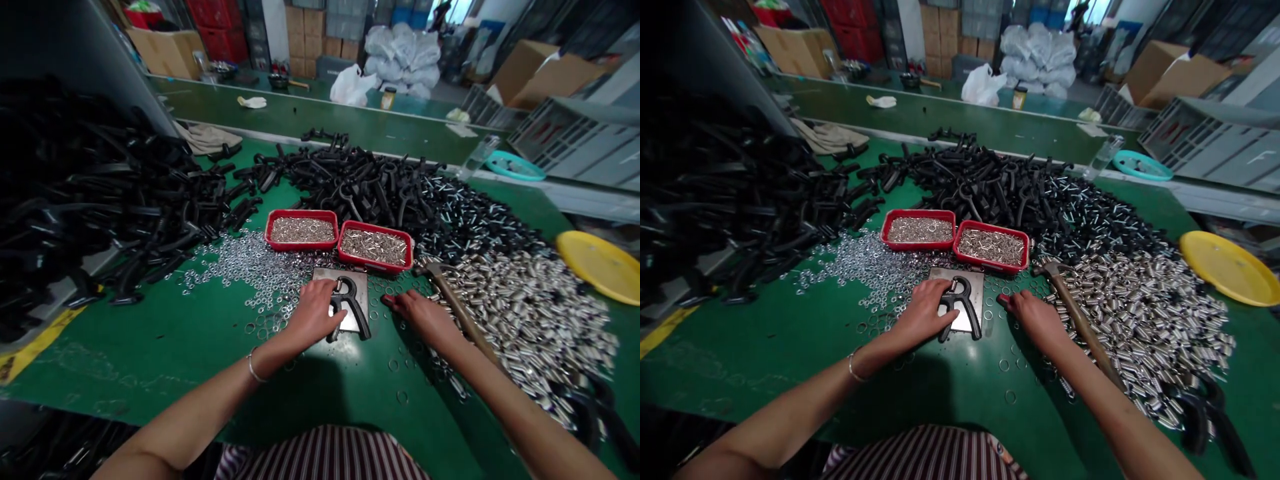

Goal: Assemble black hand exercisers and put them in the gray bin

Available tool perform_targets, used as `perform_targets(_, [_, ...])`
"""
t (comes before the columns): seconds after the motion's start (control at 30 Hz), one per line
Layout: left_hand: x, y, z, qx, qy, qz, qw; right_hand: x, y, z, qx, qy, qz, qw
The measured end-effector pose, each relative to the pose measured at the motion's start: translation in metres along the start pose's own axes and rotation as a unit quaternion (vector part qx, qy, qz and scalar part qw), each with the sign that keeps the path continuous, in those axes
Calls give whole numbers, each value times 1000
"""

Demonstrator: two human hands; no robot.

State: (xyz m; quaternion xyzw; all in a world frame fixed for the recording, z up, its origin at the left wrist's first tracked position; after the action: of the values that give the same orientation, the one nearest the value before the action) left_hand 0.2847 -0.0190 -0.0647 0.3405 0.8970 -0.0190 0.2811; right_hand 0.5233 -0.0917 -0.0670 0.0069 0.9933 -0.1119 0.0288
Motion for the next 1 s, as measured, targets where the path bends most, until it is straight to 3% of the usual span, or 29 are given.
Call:
perform_targets(0.13, [8, 12, -2, 5, -55, 31, 998, -4, -6, -9, -12, 2, -17, 1000])
perform_targets(0.27, [21, 13, -4, 12, -124, 66, 990, -4, 1, -50, -131, 186, 26, 973])
perform_targets(0.37, [27, 11, -3, 7, -145, 64, 987, 17, 15, -65, -182, 424, 49, 886])
perform_targets(0.47, [27, 12, -1, 8, -156, 58, 986, 52, 32, -51, -154, 613, 44, 773])
perform_targets(0.53, [27, 14, -2, 9, -165, 51, 985, 70, 40, -37, -140, 666, 50, 731])
perform_targets(0.6, [28, 15, -2, 11, -172, 49, 984, 77, 44, -27, -143, 682, 63, 715])
perform_targets(0.83, [30, 15, -1, 16, -168, 58, 984, 74, 42, -23, -140, 671, 76, 724])
perform_targets(0.9, [28, 13, -1, 27, -162, 64, 984, 77, 37, -22, -147, 643, 79, 748])
perform_targets(1.0, [26, 11, 0, 59, -153, 74, 984, 84, 29, -23, -175, 541, 80, 819])
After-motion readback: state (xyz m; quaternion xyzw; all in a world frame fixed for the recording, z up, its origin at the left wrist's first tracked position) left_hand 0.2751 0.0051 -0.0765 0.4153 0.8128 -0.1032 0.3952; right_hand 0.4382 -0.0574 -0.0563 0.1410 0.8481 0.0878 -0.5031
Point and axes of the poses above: each hand's wrist, its own y-axis towards the middle knuckle, its own z-axis out of the palm, x = y × z, the point moved 5 cm from there along y, towards the middle knuckle, and after that the axes turned 2 degrees about z, right-handed, at the moved point
